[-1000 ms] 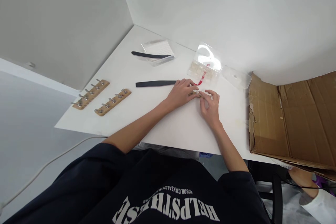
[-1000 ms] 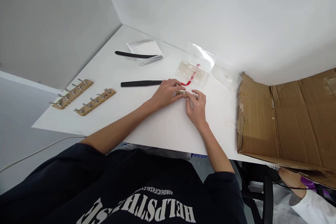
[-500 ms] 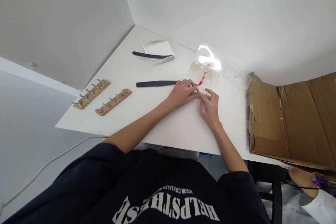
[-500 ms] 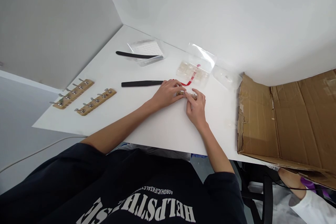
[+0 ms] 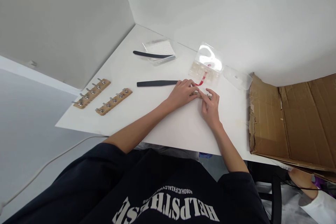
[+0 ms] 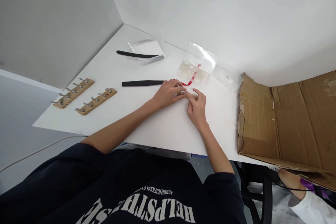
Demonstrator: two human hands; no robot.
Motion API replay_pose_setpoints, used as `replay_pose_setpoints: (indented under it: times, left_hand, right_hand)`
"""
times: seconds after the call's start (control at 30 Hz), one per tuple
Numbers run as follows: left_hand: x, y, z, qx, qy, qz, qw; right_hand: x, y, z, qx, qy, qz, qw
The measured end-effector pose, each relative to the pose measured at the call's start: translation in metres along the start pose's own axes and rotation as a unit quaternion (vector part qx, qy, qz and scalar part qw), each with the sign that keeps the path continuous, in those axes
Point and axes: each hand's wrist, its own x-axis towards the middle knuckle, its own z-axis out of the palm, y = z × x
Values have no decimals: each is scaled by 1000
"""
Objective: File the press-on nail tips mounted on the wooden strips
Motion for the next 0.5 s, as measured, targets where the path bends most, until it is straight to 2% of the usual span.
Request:
replay_pose_setpoints:
  times: [0.5]
  left_hand:
    - [1,-1,0,-16,-10,-4,1000]
  right_hand:
    - [5,4,-2,-45,-4,-26,999]
